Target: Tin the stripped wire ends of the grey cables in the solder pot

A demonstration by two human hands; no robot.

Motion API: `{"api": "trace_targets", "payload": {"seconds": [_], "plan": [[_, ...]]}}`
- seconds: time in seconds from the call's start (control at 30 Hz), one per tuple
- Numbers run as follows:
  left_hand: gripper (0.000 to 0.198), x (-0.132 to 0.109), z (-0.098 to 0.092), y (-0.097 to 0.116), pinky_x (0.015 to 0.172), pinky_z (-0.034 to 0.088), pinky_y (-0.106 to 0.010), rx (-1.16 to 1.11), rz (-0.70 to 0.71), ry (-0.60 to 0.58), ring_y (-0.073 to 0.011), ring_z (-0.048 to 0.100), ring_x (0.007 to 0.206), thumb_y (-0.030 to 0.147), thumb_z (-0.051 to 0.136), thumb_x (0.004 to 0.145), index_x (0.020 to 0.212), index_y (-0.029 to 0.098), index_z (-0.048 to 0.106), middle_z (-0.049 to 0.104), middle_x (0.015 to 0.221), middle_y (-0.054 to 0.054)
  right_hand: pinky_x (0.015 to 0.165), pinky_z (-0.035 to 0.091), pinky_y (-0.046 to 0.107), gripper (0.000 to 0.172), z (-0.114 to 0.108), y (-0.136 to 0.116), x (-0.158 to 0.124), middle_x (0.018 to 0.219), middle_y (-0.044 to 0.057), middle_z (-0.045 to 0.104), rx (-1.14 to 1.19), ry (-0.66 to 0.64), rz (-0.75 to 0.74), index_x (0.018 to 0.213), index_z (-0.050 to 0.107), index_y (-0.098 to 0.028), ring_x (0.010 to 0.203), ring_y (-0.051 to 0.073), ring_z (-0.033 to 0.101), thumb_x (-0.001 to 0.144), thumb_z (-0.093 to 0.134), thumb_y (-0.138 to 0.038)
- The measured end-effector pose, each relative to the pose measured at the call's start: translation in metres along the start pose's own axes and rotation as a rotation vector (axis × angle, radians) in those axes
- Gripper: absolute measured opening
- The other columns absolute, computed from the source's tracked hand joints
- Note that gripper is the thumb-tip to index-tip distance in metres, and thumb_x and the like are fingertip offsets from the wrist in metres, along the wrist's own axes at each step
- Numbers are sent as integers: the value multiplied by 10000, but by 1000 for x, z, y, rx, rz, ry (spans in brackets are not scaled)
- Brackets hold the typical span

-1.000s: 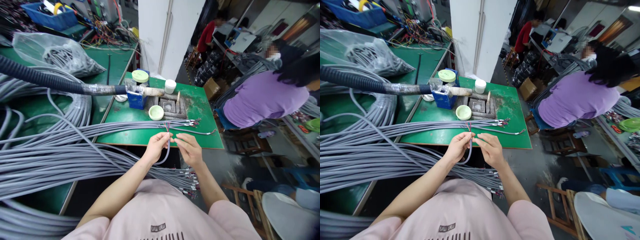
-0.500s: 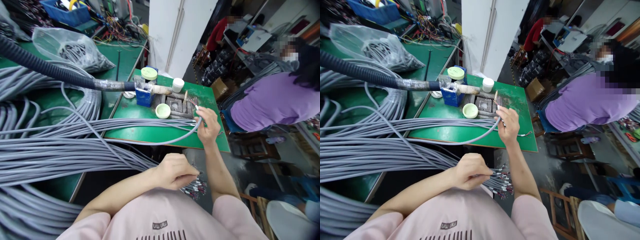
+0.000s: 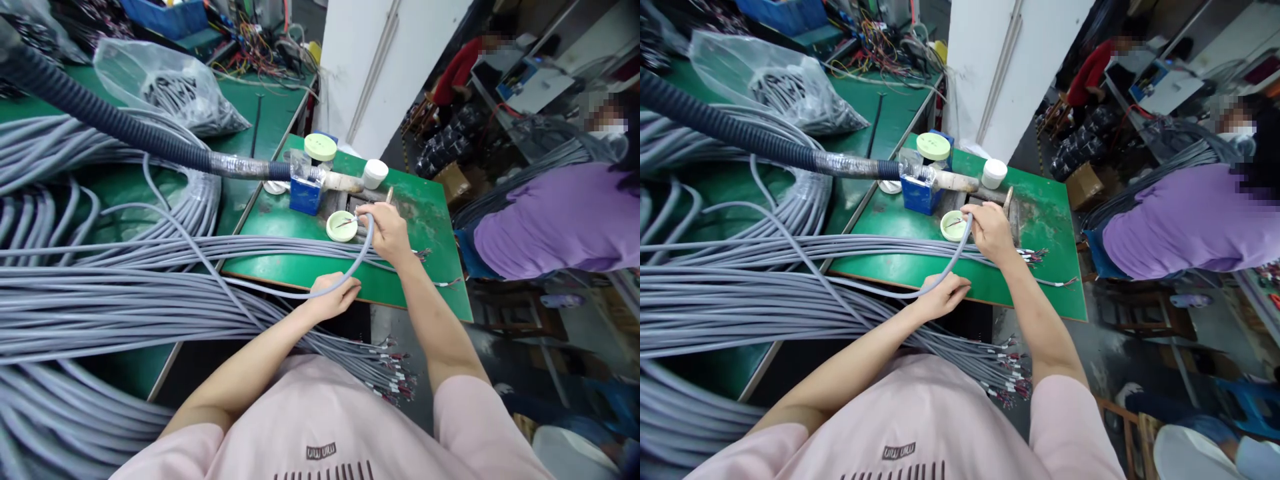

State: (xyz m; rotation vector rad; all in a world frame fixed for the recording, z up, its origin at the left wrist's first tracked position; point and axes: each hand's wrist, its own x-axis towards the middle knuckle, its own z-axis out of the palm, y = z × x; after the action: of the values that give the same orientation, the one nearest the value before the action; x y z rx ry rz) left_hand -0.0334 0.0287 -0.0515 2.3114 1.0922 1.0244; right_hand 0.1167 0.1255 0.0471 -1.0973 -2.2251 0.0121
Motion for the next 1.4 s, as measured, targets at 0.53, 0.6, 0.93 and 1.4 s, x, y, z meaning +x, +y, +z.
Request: {"api": "trace_targets", "payload": {"seconds": [0.53, 0.6, 0.93, 1.4], "plan": [[197, 1, 3, -2, 612, 428, -263, 26, 51, -9, -135, 613, 674, 290, 469, 921, 899, 186, 635, 689, 744, -11, 663, 387, 275, 273, 20, 5, 26, 775, 31, 708, -62, -103, 230, 818, 683, -206, 730, 188, 640, 905, 445, -306], [195, 0, 3, -2, 619, 435, -266, 28, 52, -4, -135, 616, 681, 291, 471, 921, 903, 188, 635, 701, 771, -10, 623, 351, 271, 286, 21, 3, 29, 736, 28, 697, -91, -115, 253, 778, 677, -204, 700, 184, 630, 903, 451, -325], [168, 2, 3, 0, 616, 432, -267, 37, 60, 0, -133, 604, 673, 281, 486, 916, 904, 195, 629, 688, 741, 7, 618, 330, 256, 284, 29, 2, 28, 700, 16, 671, -74, -178, 286, 741, 662, -198, 662, 158, 588, 904, 468, -326], [185, 2, 1, 1, 635, 430, -264, 53, 33, -47, -134, 614, 700, 286, 469, 922, 914, 199, 632, 690, 764, -6, 672, 401, 266, 254, 34, 3, 24, 837, 36, 732, -59, -177, 265, 871, 709, -209, 763, 185, 657, 902, 477, -309]]}}
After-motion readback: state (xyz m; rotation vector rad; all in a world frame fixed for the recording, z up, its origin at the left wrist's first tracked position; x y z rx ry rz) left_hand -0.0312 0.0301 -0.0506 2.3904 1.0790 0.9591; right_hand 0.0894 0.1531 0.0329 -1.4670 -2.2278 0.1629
